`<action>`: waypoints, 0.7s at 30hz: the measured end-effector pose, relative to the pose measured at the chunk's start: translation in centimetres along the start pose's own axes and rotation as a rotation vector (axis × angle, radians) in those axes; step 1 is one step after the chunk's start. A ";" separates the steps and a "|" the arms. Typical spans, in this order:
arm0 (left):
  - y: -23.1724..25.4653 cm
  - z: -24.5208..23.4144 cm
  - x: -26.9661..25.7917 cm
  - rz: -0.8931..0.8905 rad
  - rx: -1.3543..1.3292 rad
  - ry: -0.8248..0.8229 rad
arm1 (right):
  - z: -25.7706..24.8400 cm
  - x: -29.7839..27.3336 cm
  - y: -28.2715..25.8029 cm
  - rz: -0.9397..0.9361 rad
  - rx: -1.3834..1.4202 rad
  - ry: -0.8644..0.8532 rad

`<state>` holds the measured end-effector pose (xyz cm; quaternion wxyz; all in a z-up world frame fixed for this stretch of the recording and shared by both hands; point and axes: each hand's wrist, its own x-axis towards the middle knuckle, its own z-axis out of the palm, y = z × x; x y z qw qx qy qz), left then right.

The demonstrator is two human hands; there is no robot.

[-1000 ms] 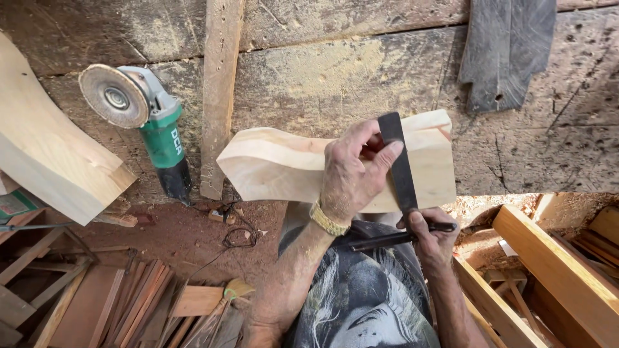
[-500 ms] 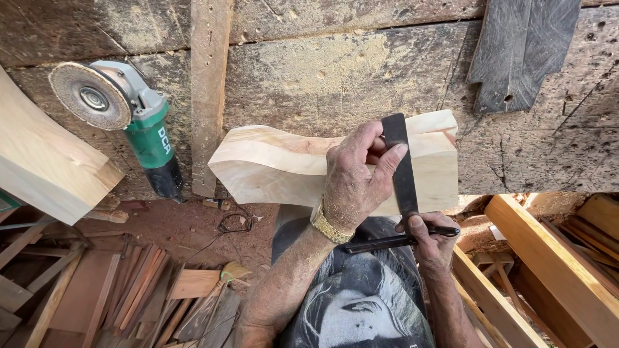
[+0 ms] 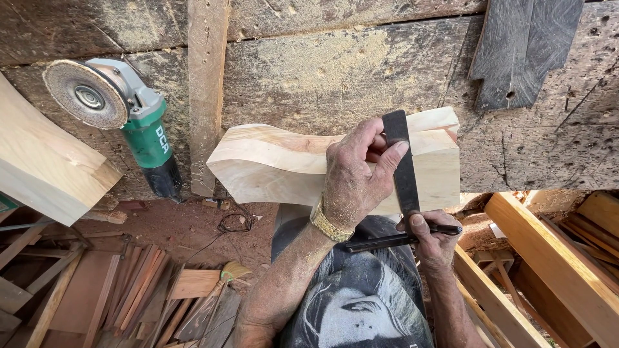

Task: The person uses a try square and a marker to draw straight lines on a curved piece of wood. They repeatedly position the square on different sections of the wood and draw lines along its edge. The person then picks up a second, rectangular piece of wood and marks it in a similar manner.

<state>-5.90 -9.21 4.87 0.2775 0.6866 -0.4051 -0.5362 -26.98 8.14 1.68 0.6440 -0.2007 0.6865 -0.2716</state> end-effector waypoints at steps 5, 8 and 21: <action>0.1 0.0 0.0 0.000 -0.025 0.002 | 0.0 -0.1 0.0 -0.014 -0.026 -0.002; 0.3 -0.1 0.2 0.007 -0.013 0.012 | -0.2 0.0 0.2 -0.004 -0.043 0.007; 0.4 -0.3 0.2 0.006 -0.015 -0.002 | 0.0 0.0 -0.1 -0.005 0.017 -0.009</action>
